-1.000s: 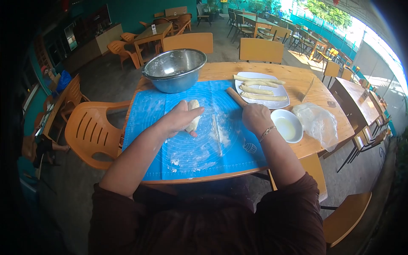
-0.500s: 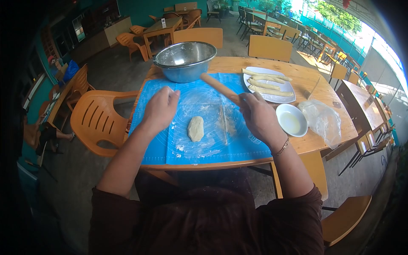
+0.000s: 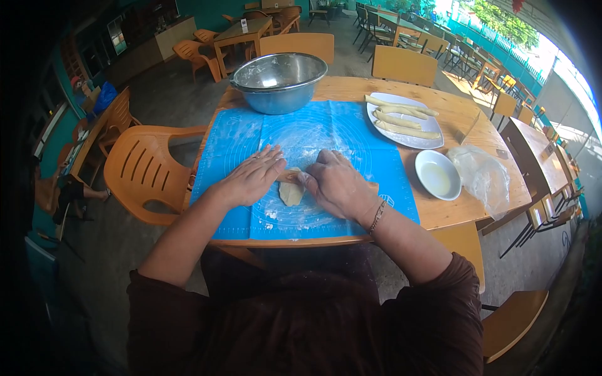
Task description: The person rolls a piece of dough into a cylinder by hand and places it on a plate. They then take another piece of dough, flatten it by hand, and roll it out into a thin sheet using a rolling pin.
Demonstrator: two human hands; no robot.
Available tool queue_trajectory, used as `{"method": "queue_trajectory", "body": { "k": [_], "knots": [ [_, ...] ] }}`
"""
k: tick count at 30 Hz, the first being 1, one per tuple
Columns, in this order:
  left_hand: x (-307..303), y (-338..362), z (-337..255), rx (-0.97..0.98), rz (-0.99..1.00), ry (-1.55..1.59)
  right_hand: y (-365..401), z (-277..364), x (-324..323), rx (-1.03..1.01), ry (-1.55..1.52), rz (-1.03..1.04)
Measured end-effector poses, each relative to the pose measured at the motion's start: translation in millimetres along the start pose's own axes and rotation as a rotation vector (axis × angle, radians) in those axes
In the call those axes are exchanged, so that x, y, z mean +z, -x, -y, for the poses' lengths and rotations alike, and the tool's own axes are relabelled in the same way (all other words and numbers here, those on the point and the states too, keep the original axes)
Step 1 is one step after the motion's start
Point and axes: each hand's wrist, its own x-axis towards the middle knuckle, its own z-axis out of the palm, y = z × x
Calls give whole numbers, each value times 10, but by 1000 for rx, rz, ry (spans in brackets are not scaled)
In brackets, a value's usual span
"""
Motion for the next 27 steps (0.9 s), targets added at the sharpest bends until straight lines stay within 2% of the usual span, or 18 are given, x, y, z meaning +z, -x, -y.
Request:
{"method": "queue_trajectory", "body": {
  "k": [2,3,5,6,8,12,15,17,23,27],
  "knots": [
    [69,-32,22,-27,17,-50,-68,8,-53,226,215,103],
    [85,-39,19,-25,20,-49,-100,-57,28,229,214,104],
    [120,-51,12,-63,-2,-85,-158,-227,273,336,443,-68],
    [127,-64,12,-63,6,-84,-194,-217,274,341,439,-63],
    [107,-100,24,-103,9,-99,-304,-189,244,456,411,105],
    [108,-93,31,-103,24,-120,-296,-149,272,468,440,180],
    [203,75,37,-38,-36,-99,-143,-91,325,397,485,110],
    [293,234,46,46,-90,-229,14,-68,401,215,509,-85],
    [426,616,-21,192,-223,-357,336,68,461,96,457,-81],
    [446,816,-82,214,-230,-368,465,204,383,100,415,-17]
  ]
}}
